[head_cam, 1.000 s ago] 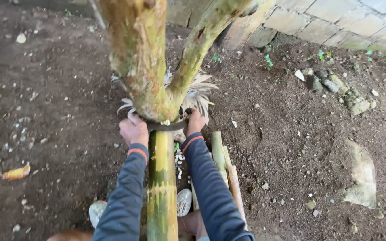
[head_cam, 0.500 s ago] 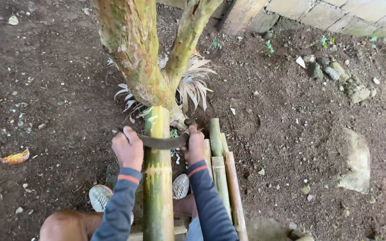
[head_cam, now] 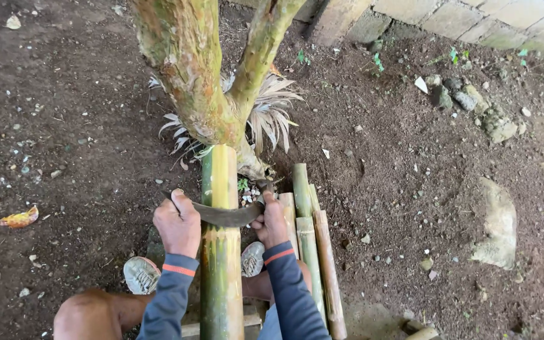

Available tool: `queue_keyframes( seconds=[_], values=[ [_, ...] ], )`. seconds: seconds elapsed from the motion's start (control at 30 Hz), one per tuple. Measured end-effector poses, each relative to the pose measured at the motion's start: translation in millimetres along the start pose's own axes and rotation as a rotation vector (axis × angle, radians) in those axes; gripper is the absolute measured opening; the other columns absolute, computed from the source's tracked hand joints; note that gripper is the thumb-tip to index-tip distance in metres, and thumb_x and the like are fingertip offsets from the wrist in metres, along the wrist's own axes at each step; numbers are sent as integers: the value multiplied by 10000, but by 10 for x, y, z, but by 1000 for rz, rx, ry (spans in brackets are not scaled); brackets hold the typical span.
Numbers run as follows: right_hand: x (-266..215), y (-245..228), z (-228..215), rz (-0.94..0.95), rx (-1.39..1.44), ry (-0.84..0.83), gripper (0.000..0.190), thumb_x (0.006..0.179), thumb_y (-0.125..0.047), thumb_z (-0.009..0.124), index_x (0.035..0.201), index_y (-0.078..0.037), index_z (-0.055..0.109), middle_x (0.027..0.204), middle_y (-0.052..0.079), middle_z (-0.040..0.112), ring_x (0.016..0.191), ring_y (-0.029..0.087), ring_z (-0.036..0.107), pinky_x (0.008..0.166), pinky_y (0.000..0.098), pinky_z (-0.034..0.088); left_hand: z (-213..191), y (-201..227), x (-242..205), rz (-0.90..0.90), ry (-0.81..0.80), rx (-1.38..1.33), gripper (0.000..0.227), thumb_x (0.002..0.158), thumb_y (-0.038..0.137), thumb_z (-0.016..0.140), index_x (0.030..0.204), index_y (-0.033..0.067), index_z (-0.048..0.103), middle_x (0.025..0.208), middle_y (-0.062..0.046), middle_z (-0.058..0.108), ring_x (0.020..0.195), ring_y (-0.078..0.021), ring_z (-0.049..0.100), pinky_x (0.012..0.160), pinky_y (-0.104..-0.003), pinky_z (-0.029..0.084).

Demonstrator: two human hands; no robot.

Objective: Shaving the outer layer of a bamboo pole using a curved blade tool braced against a tree.

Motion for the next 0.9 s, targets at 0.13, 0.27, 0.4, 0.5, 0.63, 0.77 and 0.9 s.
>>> queue_keyframes(
  seconds=[0.13, 0.27, 0.4, 0.5, 0.63, 0.77, 0.9],
  values=[
    [122, 36, -10, -34, -48, 13, 315, 1030, -315, 528, 842, -62, 538, 604, 47, 545, 352, 109, 355, 275, 281, 218, 6, -16, 75, 40, -23, -47, 433, 1006, 156, 494, 635, -46, 593, 500, -190, 543, 411, -278, 529, 461, -446, 383],
    [248, -175, 279, -61, 31, -41, 250, 1018, -304, 535, 859, -111, 546, 604, 85, 537, 345, 132, 372, 269, 283, 224, 190, -150, 234, 57, 26, 10, 456, 1036, 166, 535, 660, -90, 570, 551, -244, 521, 434, -313, 505, 490, -472, 363],
    [827, -143, 202, -62, -33, -20, 285, 1020, -310, 542, 872, -67, 521, 621, 71, 539, 346, 123, 360, 267, 284, 231, 374, -250, 467, 25, 18, -38, 476, 1040, 196, 508, 661, -81, 586, 549, -252, 541, 446, -353, 532, 510, -504, 379],
    [1211, -156, 295, -69, -11, -45, 241, 1024, -287, 540, 920, -78, 481, 632, 63, 512, 357, 133, 367, 277, 309, 256, 532, -237, 678, 68, 57, 66, 490, 1044, 210, 532, 668, -97, 597, 602, -301, 547, 525, -442, 559, 581, -555, 401],
    [1211, -432, 605, -49, -32, 4, 241, 1001, -308, 495, 950, -73, 514, 643, 88, 559, 354, 116, 349, 279, 288, 229, 688, -151, 960, 112, 73, 10, 457, 1033, 202, 516, 689, -80, 620, 658, -296, 598, 624, -482, 610, 624, -571, 443],
    [1391, -573, 813, -20, 10, 4, 164, 980, -263, 503, 927, -109, 485, 634, 65, 510, 362, 113, 345, 290, 287, 208, 890, -235, 1194, 49, 80, 15, 455, 1018, 222, 525, 694, -82, 622, 685, -308, 611, 676, -500, 630, 662, -588, 451],
    [1502, -682, 1019, -36, -49, -42, 108, 980, -185, 488, 930, -104, 437, 639, 48, 482, 392, 146, 388, 316, 309, 236, 1026, -485, 1287, -102, 100, 77, 513, 1037, 261, 526, 689, -107, 602, 714, -332, 607, 719, -507, 636, 697, -603, 453]
  ],
)
Point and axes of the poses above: each hand's wrist, its own x-axis towards the middle knuckle, its own z-axis out of the palm, y = z × x, the point moved 9 cm from there along x, towards the middle knuckle
